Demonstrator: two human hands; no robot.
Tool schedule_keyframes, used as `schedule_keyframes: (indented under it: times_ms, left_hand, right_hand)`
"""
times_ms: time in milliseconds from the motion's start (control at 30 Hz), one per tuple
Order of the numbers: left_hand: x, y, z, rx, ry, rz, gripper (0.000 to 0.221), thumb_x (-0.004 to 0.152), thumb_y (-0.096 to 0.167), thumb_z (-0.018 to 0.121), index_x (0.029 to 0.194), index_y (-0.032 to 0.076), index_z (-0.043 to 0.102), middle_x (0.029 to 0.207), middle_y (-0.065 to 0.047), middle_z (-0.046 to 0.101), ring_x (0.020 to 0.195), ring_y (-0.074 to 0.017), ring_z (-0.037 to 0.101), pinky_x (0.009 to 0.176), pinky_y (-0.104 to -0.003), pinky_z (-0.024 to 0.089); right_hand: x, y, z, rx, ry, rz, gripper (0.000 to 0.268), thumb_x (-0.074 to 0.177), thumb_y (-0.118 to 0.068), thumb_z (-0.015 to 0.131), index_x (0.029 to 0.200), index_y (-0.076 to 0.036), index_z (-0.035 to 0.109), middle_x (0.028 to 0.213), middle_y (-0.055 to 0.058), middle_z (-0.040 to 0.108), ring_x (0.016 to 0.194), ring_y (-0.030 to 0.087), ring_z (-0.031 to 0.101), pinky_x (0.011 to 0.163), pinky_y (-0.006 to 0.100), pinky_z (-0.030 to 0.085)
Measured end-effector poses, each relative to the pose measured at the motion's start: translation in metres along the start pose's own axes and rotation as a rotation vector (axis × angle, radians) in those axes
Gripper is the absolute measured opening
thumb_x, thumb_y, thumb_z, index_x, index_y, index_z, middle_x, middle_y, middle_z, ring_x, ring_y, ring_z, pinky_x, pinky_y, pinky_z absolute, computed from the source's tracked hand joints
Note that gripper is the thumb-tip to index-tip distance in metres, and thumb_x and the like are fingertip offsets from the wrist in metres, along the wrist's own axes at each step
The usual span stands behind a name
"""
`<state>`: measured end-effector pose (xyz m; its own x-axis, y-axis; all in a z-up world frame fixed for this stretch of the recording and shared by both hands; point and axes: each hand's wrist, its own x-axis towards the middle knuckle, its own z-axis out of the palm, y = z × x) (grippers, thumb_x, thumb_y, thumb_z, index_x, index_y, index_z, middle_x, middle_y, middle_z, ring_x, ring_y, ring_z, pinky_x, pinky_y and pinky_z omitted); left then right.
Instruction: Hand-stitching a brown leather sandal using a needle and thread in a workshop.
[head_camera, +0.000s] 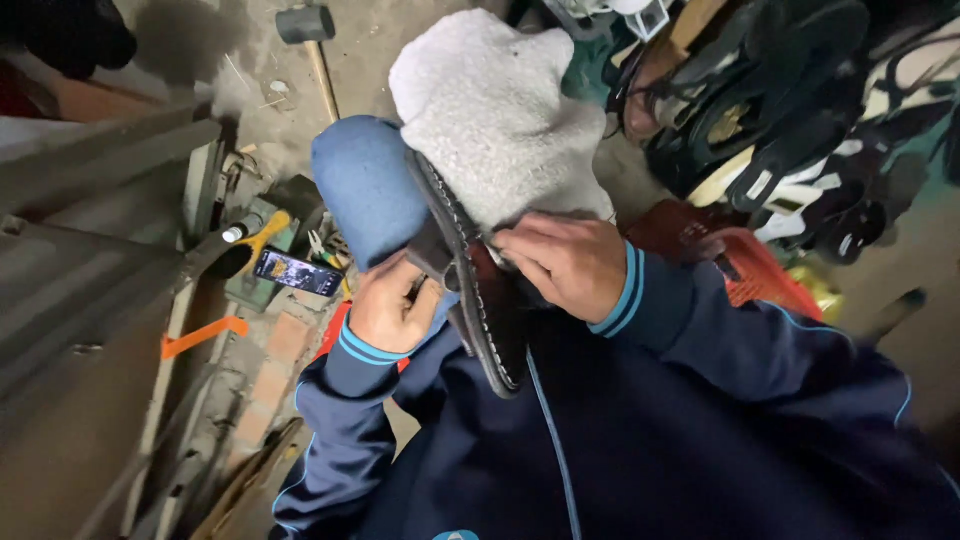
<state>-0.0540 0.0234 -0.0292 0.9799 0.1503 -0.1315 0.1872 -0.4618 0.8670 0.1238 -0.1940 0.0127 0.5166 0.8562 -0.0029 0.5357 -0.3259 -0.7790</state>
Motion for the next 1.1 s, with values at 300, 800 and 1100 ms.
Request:
schedule_keyframes:
  times_ms: [300,800,1100]
  left_hand:
    - [-0.002,-0.007,-0.005,-0.148,0.096,0.018,0.009,0.098,0.011,0.070,0.097,0.003,0.074,0.083,-0.013,0.075,0.076,-0.0450,0.071,0.069,-0.050,0.061]
    - [0.009,0.012,-0.003,0.057,0.156,0.064,0.007,0.096,0.012,0.073,0.092,0.006,0.075,0.078,-0.014,0.072,0.073,-0.0440,0.070,0.064,-0.051,0.058]
    - [-0.003,-0.005,0.013,0.087,0.201,0.108,0.013,0.098,0.012,0.072,0.086,0.007,0.073,0.080,-0.013,0.072,0.077,-0.0441,0.070,0.065,-0.050,0.059]
  right_hand:
    - [0.007,-0.004,0.000,-0.046,0.051,-0.039,0.025,0.104,-0.017,0.057,0.124,-0.020,0.072,0.093,-0.004,0.068,0.084,0.022,0.071,0.070,0.036,0.059]
    - [0.006,-0.002,0.000,-0.159,0.108,-0.109,0.020,0.104,-0.016,0.056,0.117,-0.017,0.072,0.095,-0.003,0.064,0.080,0.020,0.069,0.066,0.032,0.058]
    - [0.006,0.005,-0.007,-0.127,0.103,-0.128,0.018,0.101,-0.012,0.059,0.115,-0.013,0.071,0.093,0.000,0.063,0.080,0.024,0.069,0.066,0.034,0.058]
